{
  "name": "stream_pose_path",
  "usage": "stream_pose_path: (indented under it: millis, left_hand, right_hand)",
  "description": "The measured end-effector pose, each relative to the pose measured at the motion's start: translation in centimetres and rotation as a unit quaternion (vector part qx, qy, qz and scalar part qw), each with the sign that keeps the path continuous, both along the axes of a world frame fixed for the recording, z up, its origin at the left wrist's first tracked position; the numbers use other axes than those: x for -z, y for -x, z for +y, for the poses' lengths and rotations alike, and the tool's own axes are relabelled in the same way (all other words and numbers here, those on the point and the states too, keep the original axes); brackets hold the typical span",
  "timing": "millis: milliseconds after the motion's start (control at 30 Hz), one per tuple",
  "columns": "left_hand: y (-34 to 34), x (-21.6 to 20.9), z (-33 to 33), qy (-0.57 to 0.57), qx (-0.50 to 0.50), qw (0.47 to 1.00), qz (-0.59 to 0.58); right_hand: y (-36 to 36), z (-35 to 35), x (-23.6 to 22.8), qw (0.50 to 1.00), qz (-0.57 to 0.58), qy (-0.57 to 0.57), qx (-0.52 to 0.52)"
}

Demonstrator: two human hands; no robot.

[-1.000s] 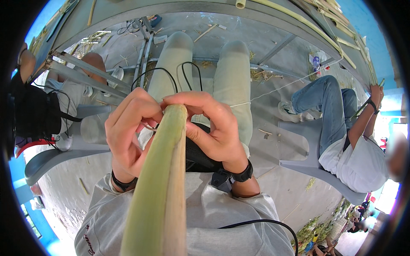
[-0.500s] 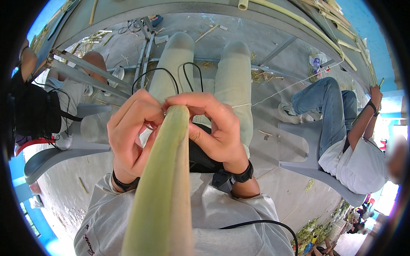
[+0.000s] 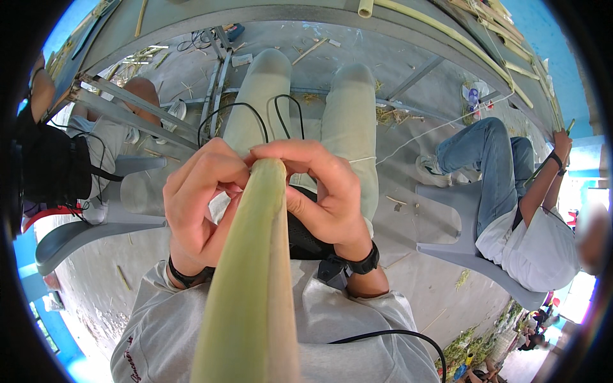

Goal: Assembling bamboo strips into a structure by tying them with string.

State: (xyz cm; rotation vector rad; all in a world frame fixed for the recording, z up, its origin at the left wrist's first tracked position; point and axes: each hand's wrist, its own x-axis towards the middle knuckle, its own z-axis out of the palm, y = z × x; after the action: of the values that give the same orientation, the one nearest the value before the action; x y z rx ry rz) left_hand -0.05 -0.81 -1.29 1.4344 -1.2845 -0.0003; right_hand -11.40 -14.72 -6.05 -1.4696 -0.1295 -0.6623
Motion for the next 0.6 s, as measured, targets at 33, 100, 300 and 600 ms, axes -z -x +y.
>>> stream_pose_path:
  millis: [33,100,300,600]
  left_hand:
    - [0.00,-0.01,0.09,-0.005,0.000,1.000,-0.006]
    - [-0.05,0.00,0.20,-0.009,0.000,1.000,-0.013]
    - [0.02,0.10,0.16,-0.008,-0.006,1.000,-0.018]
    - [-0.04,0.22,0.01,-0.001,-0.005,1.000,-0.014]
  right_hand:
    - [0.11,0.09,-0.06,1.000,0.018,-0.018,0.000]
    - [0.13,0.15,-0.08,0.999,0.035,-0.034,-0.001]
    - [-0.26,-0.02,0.15,1.000,-0.005,-0.003,-0.003]
    - [-0.08,0.14,0.17,0.998,0.032,-0.048,-0.007]
